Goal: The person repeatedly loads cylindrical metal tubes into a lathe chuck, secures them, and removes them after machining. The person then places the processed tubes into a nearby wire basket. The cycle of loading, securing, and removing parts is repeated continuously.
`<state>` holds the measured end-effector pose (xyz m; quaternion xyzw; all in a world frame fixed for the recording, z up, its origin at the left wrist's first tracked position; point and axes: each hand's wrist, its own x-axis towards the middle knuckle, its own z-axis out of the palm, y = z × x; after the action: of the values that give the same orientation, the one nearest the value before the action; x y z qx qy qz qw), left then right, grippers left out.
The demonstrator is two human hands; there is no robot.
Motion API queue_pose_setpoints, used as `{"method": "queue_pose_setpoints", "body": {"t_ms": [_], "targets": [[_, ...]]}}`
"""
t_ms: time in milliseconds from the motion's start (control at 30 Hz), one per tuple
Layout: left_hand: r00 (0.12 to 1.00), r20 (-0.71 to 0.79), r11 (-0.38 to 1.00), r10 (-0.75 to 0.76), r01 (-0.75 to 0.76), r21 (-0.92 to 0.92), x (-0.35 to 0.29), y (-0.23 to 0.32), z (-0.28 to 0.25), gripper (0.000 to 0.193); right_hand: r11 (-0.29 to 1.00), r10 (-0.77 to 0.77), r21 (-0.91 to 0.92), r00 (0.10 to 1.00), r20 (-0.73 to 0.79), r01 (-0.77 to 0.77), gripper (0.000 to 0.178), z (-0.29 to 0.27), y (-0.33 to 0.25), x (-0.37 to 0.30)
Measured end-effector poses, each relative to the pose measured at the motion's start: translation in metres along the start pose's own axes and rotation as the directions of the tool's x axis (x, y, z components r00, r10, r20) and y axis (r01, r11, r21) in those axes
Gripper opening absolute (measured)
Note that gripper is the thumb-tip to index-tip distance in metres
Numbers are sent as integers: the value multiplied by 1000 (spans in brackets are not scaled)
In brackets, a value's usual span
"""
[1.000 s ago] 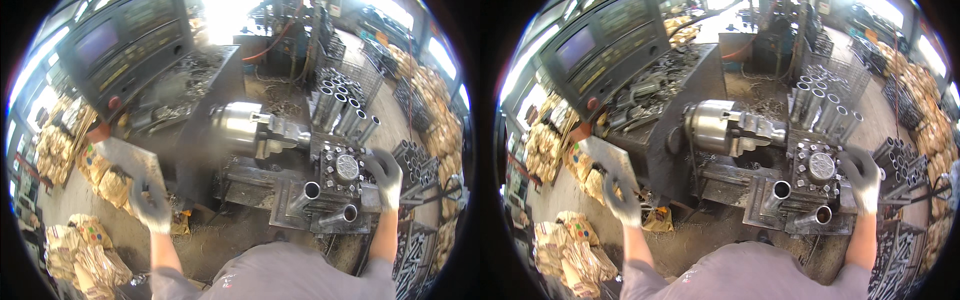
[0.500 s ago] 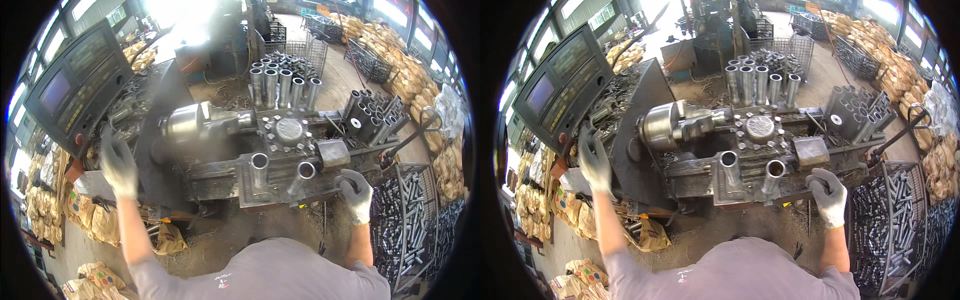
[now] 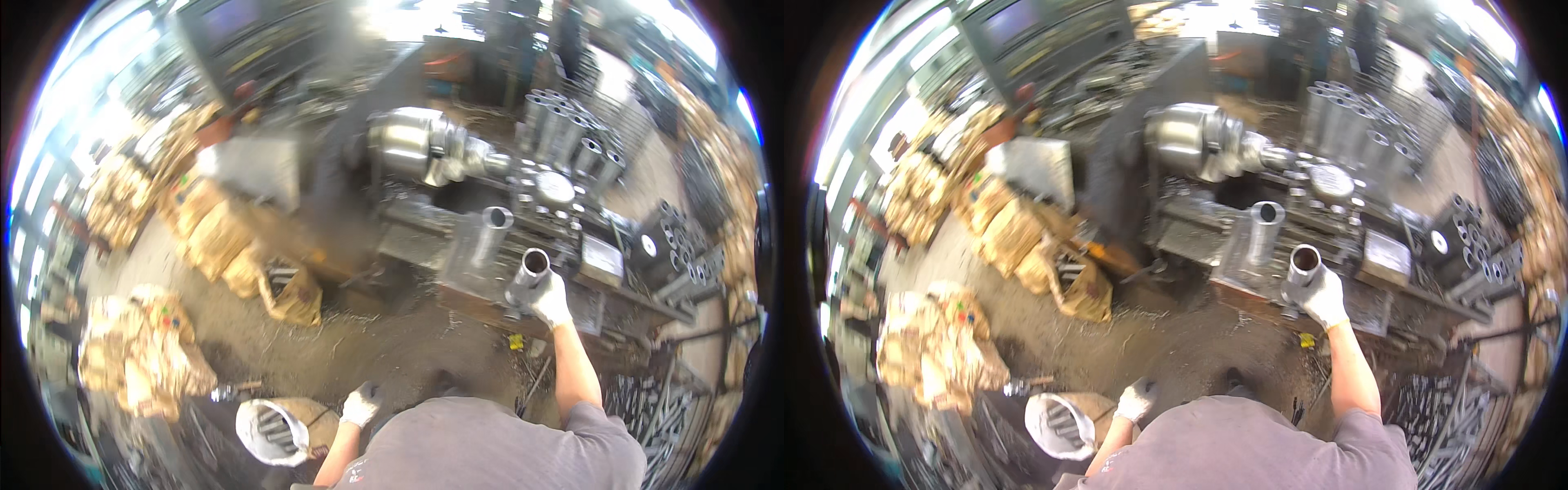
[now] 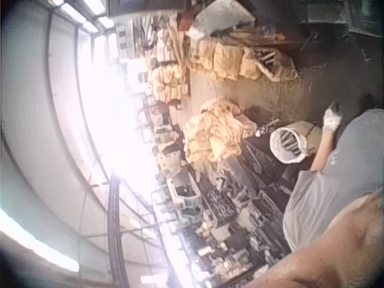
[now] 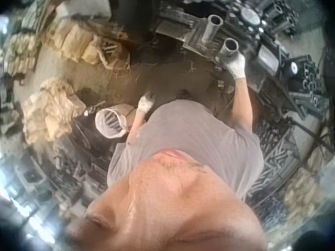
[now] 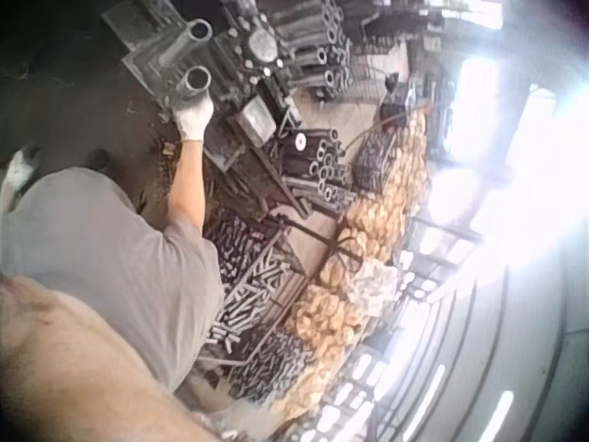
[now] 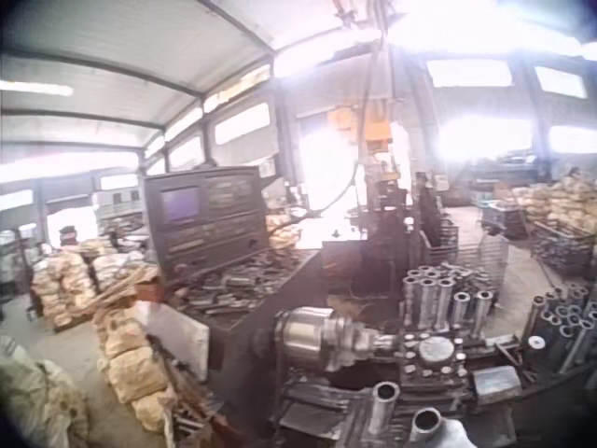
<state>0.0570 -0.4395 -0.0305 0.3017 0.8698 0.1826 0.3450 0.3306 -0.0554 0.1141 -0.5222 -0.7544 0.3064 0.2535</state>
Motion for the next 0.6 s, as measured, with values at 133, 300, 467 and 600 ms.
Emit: {"method": "queue_pose_setpoints", "body": {"t_ms": [133,300,467,600], "targets": [[982,-158,988,-102,82,-129,-71,-58,8,47,876,-297,446,933,204,182,18,100,-58,-61],[808,-348,848,-475,314,-427,-208,-165,38,43,792,-562,311,427,708,526,29,252,-159,-189],[316,-304,416,-899,400,-817,-355,-231,115,46,391,-570,619,-349,744,681,30,324,-250,-371],[-177,-76,46,-981,169,-985,-432,-230,236,45,71,-611,934,-725,319,351,34,332,-317,-508]]}}
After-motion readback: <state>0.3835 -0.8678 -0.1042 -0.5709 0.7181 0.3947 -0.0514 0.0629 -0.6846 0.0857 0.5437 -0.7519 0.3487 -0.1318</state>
